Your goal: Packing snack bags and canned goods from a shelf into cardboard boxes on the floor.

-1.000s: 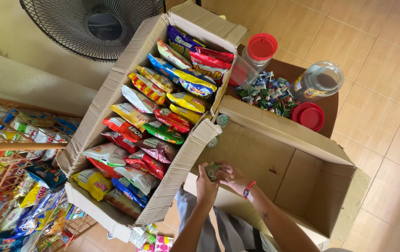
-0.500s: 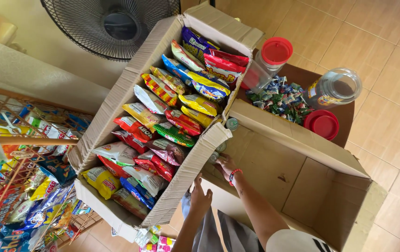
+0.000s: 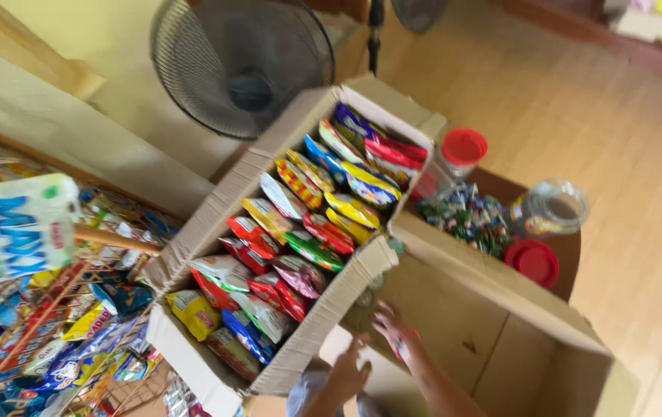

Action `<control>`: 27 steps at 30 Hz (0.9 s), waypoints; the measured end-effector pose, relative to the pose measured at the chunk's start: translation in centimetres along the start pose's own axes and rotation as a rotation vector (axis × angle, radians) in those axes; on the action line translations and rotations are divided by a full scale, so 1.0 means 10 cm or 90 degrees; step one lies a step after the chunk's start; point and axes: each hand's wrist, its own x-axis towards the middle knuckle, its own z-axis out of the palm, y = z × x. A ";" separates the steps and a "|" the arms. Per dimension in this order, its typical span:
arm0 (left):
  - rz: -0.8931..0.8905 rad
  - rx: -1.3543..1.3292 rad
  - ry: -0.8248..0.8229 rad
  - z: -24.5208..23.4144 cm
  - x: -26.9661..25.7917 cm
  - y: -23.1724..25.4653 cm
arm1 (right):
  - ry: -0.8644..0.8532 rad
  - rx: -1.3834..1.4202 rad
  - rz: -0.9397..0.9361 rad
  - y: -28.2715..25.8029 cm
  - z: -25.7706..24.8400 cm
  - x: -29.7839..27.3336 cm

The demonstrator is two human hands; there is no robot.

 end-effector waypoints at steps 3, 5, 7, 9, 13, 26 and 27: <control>0.010 -0.045 -0.136 -0.13 -0.02 0.23 | -0.150 0.091 -0.093 -0.45 -0.21 -0.65; -0.008 -0.086 -0.327 -0.22 -0.01 0.37 | -0.175 0.074 -0.151 -0.69 -0.41 -0.93; 0.073 -0.176 -0.383 -0.33 0.03 0.51 | -0.294 0.107 -0.216 -1.06 -0.60 -1.00; 0.163 -0.252 -0.441 -0.63 0.12 0.72 | -0.420 0.146 -0.280 -1.50 -0.64 -1.01; 0.315 -0.137 -0.408 -1.93 -0.23 1.66 | -0.339 0.085 -0.423 -2.40 0.28 -1.73; 0.439 0.152 0.244 -6.35 -2.00 2.52 | -0.627 -0.476 -0.656 -2.92 5.21 -4.60; 0.441 0.158 0.250 -6.62 -2.03 2.41 | -0.633 -0.474 -0.662 -2.87 5.51 -4.73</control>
